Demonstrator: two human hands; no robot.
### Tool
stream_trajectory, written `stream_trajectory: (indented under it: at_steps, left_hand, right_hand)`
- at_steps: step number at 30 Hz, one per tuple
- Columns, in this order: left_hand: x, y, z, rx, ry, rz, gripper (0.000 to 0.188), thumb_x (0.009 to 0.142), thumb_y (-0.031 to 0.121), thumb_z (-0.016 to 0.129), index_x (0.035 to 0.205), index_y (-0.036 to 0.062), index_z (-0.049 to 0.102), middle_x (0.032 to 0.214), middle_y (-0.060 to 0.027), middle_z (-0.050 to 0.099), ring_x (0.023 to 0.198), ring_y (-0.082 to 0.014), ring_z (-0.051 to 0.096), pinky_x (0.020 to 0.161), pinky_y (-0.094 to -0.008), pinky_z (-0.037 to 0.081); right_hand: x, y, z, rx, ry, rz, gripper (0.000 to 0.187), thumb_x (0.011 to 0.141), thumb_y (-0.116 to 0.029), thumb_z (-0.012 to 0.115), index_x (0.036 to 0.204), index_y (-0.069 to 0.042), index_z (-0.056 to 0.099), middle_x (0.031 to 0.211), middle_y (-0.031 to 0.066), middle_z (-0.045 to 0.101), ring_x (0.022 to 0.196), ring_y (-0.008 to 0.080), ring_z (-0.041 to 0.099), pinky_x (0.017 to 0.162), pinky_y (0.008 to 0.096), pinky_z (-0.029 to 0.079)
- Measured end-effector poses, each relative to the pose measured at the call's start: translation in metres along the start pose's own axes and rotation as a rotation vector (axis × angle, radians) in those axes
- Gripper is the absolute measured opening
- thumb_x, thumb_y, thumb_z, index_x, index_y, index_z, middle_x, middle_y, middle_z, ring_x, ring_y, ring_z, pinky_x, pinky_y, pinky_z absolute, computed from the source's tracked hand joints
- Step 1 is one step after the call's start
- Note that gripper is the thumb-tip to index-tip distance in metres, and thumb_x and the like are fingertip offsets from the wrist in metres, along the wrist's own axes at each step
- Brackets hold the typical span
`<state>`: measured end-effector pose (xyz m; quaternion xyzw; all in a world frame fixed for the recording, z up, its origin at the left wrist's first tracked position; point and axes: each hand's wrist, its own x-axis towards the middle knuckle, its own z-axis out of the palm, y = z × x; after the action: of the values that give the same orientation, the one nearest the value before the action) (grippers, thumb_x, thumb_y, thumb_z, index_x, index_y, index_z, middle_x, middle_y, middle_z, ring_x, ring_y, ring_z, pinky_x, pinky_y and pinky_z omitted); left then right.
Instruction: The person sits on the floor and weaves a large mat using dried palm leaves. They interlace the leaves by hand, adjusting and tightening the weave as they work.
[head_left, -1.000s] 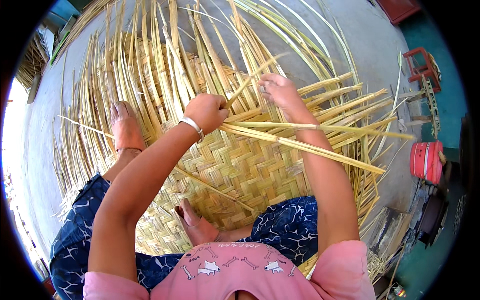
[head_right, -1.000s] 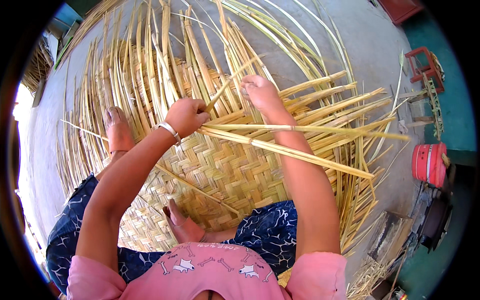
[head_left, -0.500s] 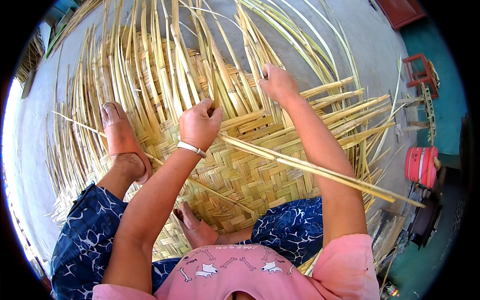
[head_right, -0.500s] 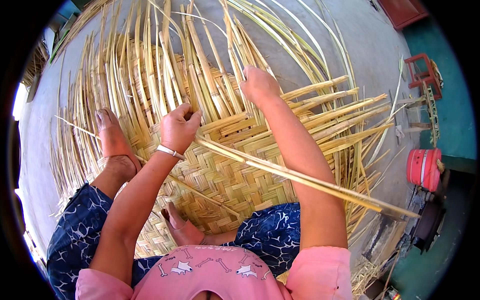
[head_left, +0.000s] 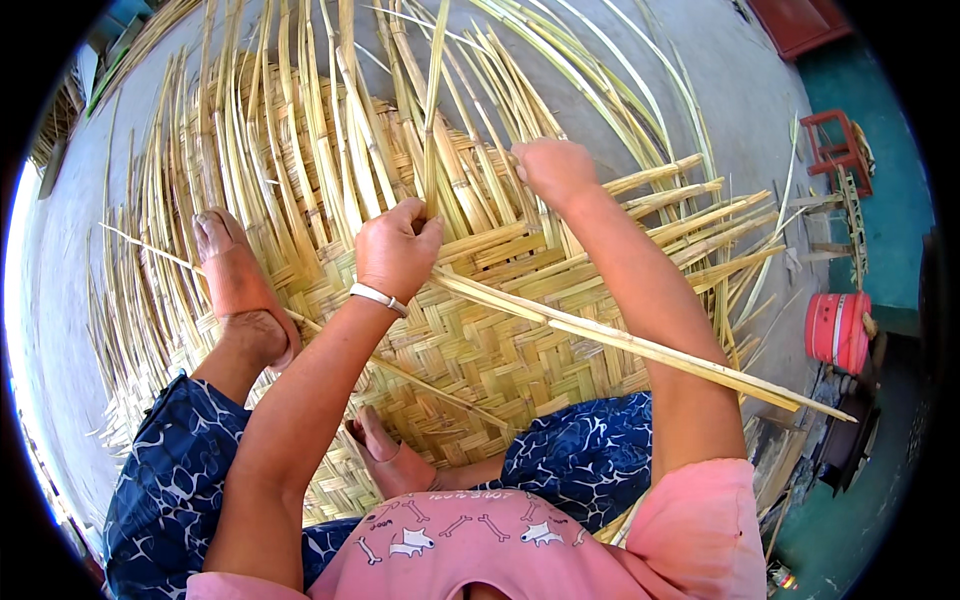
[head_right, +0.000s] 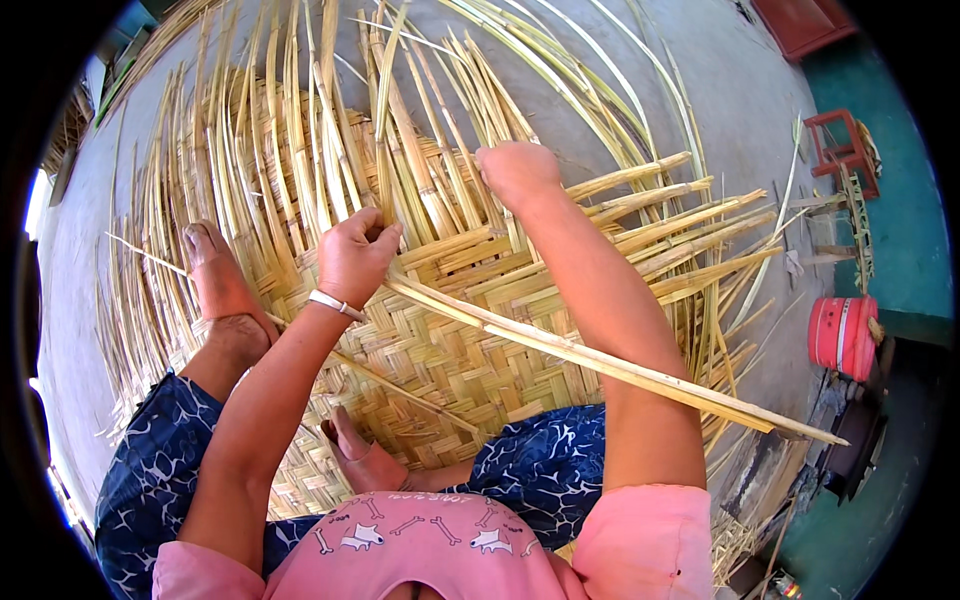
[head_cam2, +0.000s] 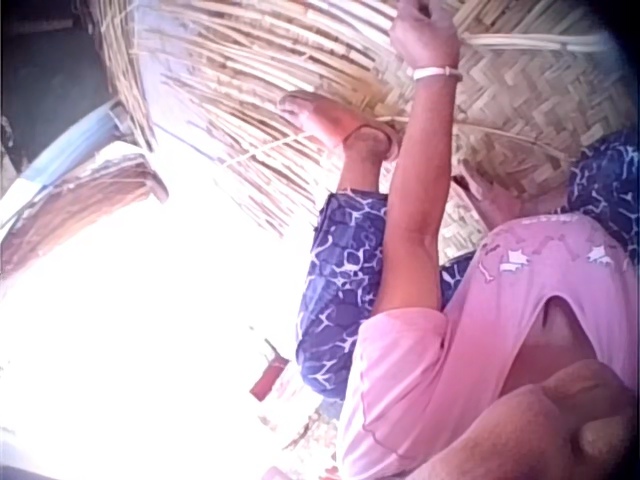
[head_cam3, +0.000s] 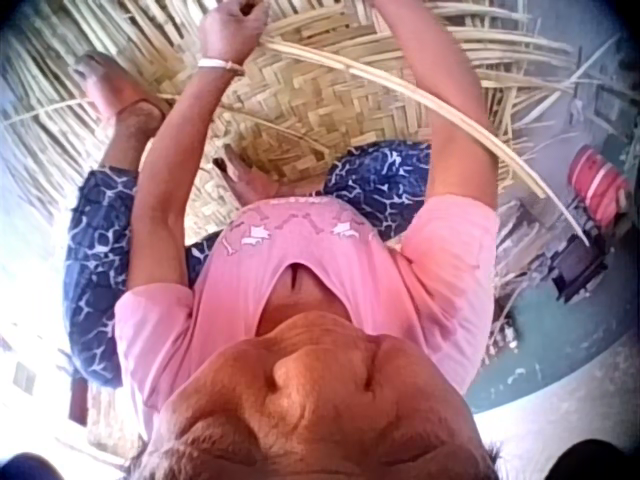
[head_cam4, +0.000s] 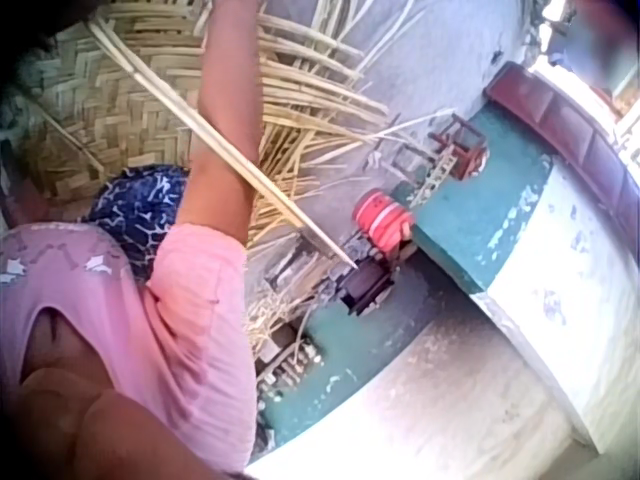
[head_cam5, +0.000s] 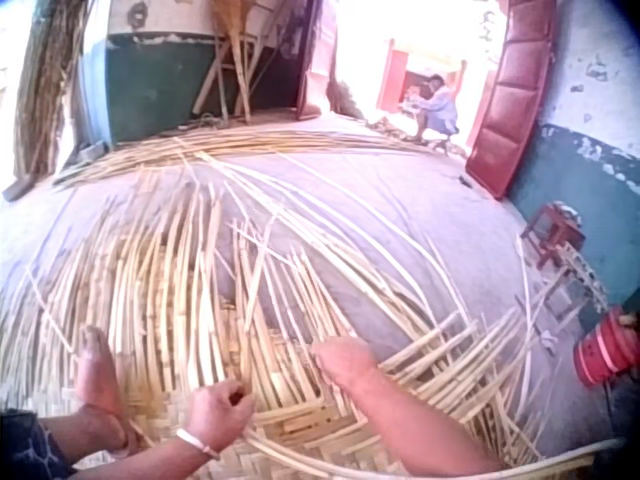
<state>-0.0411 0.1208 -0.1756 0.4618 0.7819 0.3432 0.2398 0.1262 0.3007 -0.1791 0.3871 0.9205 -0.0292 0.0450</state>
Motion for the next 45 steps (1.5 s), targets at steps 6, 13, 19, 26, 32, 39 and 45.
stream_trajectory:
  at_steps: [6,13,19,26,32,39,45]
  left_hand:
    - [0.002,-0.005,0.002,-0.074,-0.009,-0.011,0.021,0.083,0.02,0.071,0.08,-0.0004,0.064,0.065,-0.0075,0.064,0.056,-0.0127,0.058,0.056,-0.0292,0.048]
    - [0.0,-0.003,-0.001,-0.074,-0.007,-0.017,0.022,0.083,0.02,0.07,0.08,-0.0009,0.064,0.065,-0.0071,0.064,0.057,-0.0116,0.056,0.056,-0.0285,0.047]
    - [0.001,-0.004,0.001,-0.09,-0.01,-0.017,0.021,0.083,0.018,0.071,0.08,-0.0017,0.064,0.065,-0.0062,0.063,0.058,-0.0103,0.055,0.056,-0.0278,0.047]
    - [0.0,-0.002,-0.001,-0.129,-0.008,-0.041,0.021,0.082,0.021,0.069,0.081,-0.0001,0.065,0.066,-0.0101,0.065,0.058,-0.0192,0.06,0.058,-0.0317,0.049]
    - [0.002,-0.01,0.002,-0.197,0.011,-0.068,0.022,0.082,0.02,0.069,0.08,-0.0006,0.064,0.066,-0.0077,0.063,0.058,-0.0166,0.056,0.056,-0.0301,0.047]
    - [0.004,-0.016,0.004,-0.278,0.012,-0.125,0.025,0.081,0.023,0.07,0.081,-0.0012,0.064,0.069,-0.0108,0.066,0.06,-0.0176,0.061,0.06,-0.0318,0.05]
    - [0.002,-0.012,0.001,-0.327,0.012,-0.118,0.019,0.086,0.012,0.069,0.077,-0.0015,0.06,0.065,0.0021,0.057,0.057,-0.0037,0.046,0.05,-0.0229,0.039]
  right_hand:
    - [0.0,-0.012,-0.032,0.15,-0.109,-0.041,0.019,0.084,-0.014,0.053,0.095,-0.01,0.069,0.095,0.0163,0.068,0.092,0.0351,0.065,0.078,0.0458,0.052]
    - [-0.007,0.004,-0.021,0.942,-0.279,0.151,0.03,0.083,-0.008,0.059,0.111,0.002,0.061,0.091,0.0091,0.065,0.079,0.0182,0.063,0.072,0.0317,0.05]
    - [-0.005,-0.001,-0.015,1.02,-0.44,0.23,0.044,0.084,-0.019,0.068,0.117,0.006,0.053,0.093,0.0102,0.065,0.078,0.0168,0.064,0.066,0.0308,0.051]
    - [0.015,-0.011,-0.006,0.933,-0.495,0.417,0.034,0.081,-0.023,0.074,0.102,-0.002,0.059,0.084,0.0087,0.064,0.063,0.0176,0.061,0.053,0.0329,0.047]
    - [0.006,-0.003,0.009,1.158,-0.319,0.272,0.029,0.078,-0.022,0.076,0.094,-0.006,0.058,0.08,0.0049,0.061,0.066,0.0162,0.056,0.059,0.0334,0.045]
    - [0.015,-0.005,-0.005,1.152,-0.482,0.389,0.045,0.074,-0.027,0.08,0.105,0.0,0.063,0.09,0.0122,0.069,0.081,0.0218,0.065,0.074,0.041,0.052]
    - [0.023,-0.009,-0.014,1.135,-0.737,0.289,0.033,0.077,-0.03,0.076,0.097,-0.006,0.065,0.087,0.006,0.067,0.076,0.0177,0.062,0.066,0.0354,0.053]
